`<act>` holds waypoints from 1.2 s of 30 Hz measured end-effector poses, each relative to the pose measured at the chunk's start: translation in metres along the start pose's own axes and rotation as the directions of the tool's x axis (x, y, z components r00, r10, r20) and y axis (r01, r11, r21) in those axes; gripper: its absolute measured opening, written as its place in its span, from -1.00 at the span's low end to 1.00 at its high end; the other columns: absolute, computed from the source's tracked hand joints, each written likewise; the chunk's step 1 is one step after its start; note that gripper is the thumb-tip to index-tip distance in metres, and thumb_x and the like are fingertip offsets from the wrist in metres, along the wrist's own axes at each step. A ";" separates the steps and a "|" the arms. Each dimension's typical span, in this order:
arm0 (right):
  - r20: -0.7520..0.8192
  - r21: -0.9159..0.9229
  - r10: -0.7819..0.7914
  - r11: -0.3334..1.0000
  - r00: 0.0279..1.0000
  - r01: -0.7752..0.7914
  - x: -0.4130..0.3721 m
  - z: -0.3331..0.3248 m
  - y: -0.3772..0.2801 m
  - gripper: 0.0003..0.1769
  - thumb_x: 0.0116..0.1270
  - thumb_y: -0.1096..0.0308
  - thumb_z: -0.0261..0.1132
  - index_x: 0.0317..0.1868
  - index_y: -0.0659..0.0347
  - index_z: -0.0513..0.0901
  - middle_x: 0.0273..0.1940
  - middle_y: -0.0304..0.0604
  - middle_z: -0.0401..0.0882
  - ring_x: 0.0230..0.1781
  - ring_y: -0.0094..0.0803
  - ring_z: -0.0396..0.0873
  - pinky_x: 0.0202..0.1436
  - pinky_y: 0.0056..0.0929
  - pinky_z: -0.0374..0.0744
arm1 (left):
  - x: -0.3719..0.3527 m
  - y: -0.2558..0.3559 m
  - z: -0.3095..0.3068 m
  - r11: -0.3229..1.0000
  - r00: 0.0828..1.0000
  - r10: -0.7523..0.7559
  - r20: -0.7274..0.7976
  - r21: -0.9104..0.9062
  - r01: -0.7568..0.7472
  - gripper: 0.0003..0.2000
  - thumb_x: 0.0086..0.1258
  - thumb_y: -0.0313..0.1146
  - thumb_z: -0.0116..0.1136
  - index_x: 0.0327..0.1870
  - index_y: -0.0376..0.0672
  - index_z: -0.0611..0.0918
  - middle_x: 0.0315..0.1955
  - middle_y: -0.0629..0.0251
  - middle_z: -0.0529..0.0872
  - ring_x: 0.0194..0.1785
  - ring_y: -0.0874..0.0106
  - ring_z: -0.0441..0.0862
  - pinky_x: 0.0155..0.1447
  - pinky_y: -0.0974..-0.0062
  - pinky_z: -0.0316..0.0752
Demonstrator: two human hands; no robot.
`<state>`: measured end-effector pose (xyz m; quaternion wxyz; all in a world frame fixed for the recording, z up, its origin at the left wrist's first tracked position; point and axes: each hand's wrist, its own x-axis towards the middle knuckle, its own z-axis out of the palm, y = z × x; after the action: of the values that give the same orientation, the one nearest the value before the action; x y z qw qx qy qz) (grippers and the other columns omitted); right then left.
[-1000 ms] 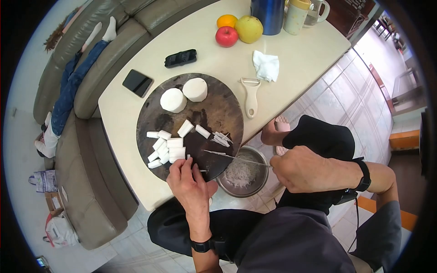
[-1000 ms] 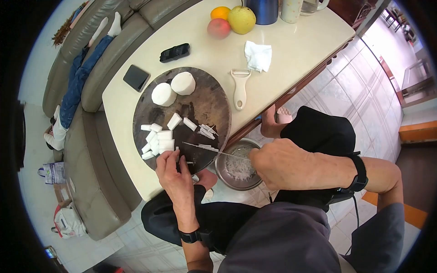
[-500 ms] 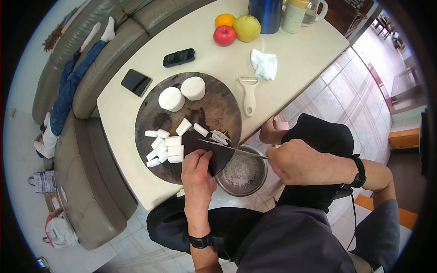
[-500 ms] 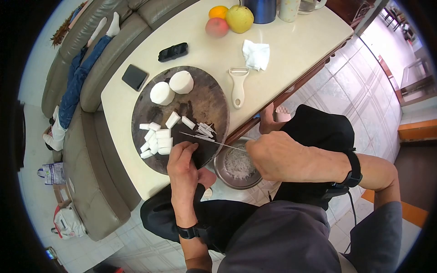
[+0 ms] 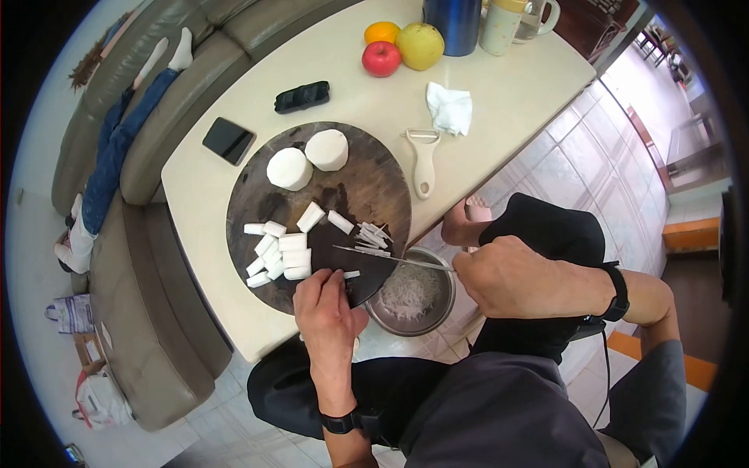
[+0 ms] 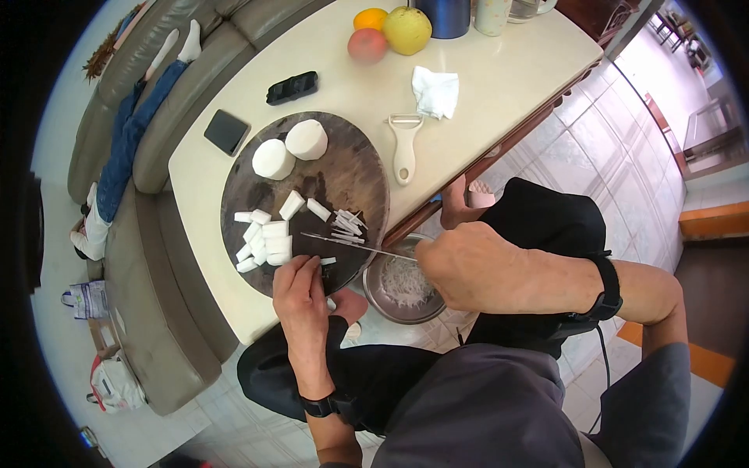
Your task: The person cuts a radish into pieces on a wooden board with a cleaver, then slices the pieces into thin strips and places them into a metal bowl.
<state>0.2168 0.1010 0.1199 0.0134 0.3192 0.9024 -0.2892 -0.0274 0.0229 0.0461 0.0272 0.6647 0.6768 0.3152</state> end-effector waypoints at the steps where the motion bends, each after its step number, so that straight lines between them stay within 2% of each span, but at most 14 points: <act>1: 0.003 0.000 -0.003 1.000 1.000 0.003 0.000 0.001 0.000 -0.83 -0.08 0.50 0.27 -0.49 0.41 0.47 -0.64 0.14 0.50 -0.54 0.07 0.59 -0.47 -0.13 0.53 | 0.001 0.000 0.001 1.000 1.000 0.008 0.011 -0.010 -0.008 -0.82 0.13 -0.65 0.20 -0.22 -0.32 0.67 -0.25 0.14 0.64 -0.18 0.17 0.59 -0.08 0.35 0.49; 9: -0.016 0.004 0.011 1.000 1.000 -0.011 0.000 0.004 -0.001 -0.84 -0.07 0.51 0.26 -0.49 0.40 0.46 -0.63 0.14 0.50 -0.55 0.07 0.58 -0.47 -0.12 0.53 | 0.007 0.017 0.018 0.998 0.999 0.040 -0.022 -0.043 -0.041 -0.82 0.12 -0.63 0.23 -0.23 -0.30 0.68 -0.23 0.14 0.65 -0.15 0.16 0.59 -0.04 0.35 0.48; 11: -0.005 0.017 0.021 1.000 1.000 -0.021 -0.004 -0.001 -0.005 -0.83 -0.06 0.50 0.26 -0.47 0.40 0.46 -0.63 0.14 0.50 -0.55 0.07 0.59 -0.46 -0.12 0.54 | 0.003 0.020 0.016 0.996 0.993 0.086 -0.082 -0.008 -0.087 -0.80 0.09 -0.65 0.24 -0.23 -0.32 0.68 -0.21 0.12 0.65 -0.13 0.16 0.59 -0.03 0.33 0.48; 12: 0.009 0.031 0.032 0.999 0.999 -0.033 -0.007 -0.005 -0.008 -0.83 -0.05 0.50 0.26 -0.46 0.40 0.46 -0.63 0.15 0.51 -0.55 0.07 0.59 -0.46 -0.12 0.54 | 0.000 0.020 0.016 0.996 0.993 0.090 -0.078 -0.013 -0.091 -0.80 0.09 -0.65 0.24 -0.23 -0.32 0.68 -0.21 0.12 0.65 -0.13 0.16 0.59 -0.03 0.33 0.48; 14: 0.027 0.031 0.038 0.999 0.999 -0.039 -0.012 -0.010 -0.012 -0.83 -0.06 0.50 0.26 -0.44 0.40 0.46 -0.62 0.14 0.52 -0.54 0.07 0.59 -0.46 -0.11 0.54 | -0.005 0.019 0.016 0.980 0.981 0.191 -0.035 -0.044 -0.192 -0.78 0.06 -0.66 0.26 -0.22 -0.35 0.68 -0.20 0.11 0.65 -0.09 0.15 0.60 -0.02 0.32 0.48; 17: 0.066 0.015 0.032 0.999 0.997 -0.033 -0.015 -0.006 -0.016 -0.82 -0.07 0.51 0.25 -0.42 0.40 0.47 -0.61 0.14 0.54 -0.53 0.06 0.61 -0.44 -0.08 0.53 | -0.007 0.015 0.020 0.971 0.972 0.234 -0.025 -0.045 -0.235 -0.79 0.08 -0.66 0.24 -0.22 -0.39 0.65 -0.18 0.09 0.64 -0.09 0.15 0.58 -0.04 0.26 0.44; 25: 0.106 0.017 0.038 0.999 0.994 -0.040 -0.019 -0.002 -0.016 -0.78 -0.07 0.51 0.25 -0.37 0.42 0.47 -0.60 0.12 0.55 -0.51 0.08 0.62 -0.43 -0.05 0.52 | -0.010 0.018 0.023 0.980 0.980 0.194 -0.038 -0.044 -0.196 -0.79 0.04 -0.69 0.25 -0.25 -0.40 0.66 -0.19 0.06 0.64 -0.08 0.12 0.60 -0.02 0.26 0.49; 33: 0.112 0.035 0.021 0.999 0.993 -0.025 -0.019 -0.005 -0.018 -0.76 -0.08 0.52 0.26 -0.36 0.46 0.46 -0.62 0.13 0.53 -0.53 0.06 0.62 -0.48 -0.11 0.53 | -0.010 0.017 0.024 0.981 0.982 0.189 -0.020 -0.031 -0.189 -0.78 0.00 -0.71 0.26 -0.27 -0.42 0.66 -0.20 0.02 0.64 -0.11 0.09 0.61 -0.04 0.28 0.50; 36: 0.136 0.023 0.016 1.000 0.991 -0.019 -0.017 -0.005 -0.019 -0.75 -0.08 0.51 0.26 -0.36 0.48 0.46 -0.63 0.13 0.53 -0.54 0.05 0.62 -0.48 -0.12 0.55 | -0.010 0.017 0.024 0.980 0.980 0.197 -0.034 -0.024 -0.198 -0.85 0.05 -0.69 0.24 -0.32 -0.42 0.65 -0.26 0.05 0.64 -0.10 0.09 0.60 -0.05 0.23 0.49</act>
<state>0.2199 0.0816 0.1373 0.0735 0.3067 0.8930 -0.3211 -0.0005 0.0222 0.0309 -0.0060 0.7230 0.6036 0.3359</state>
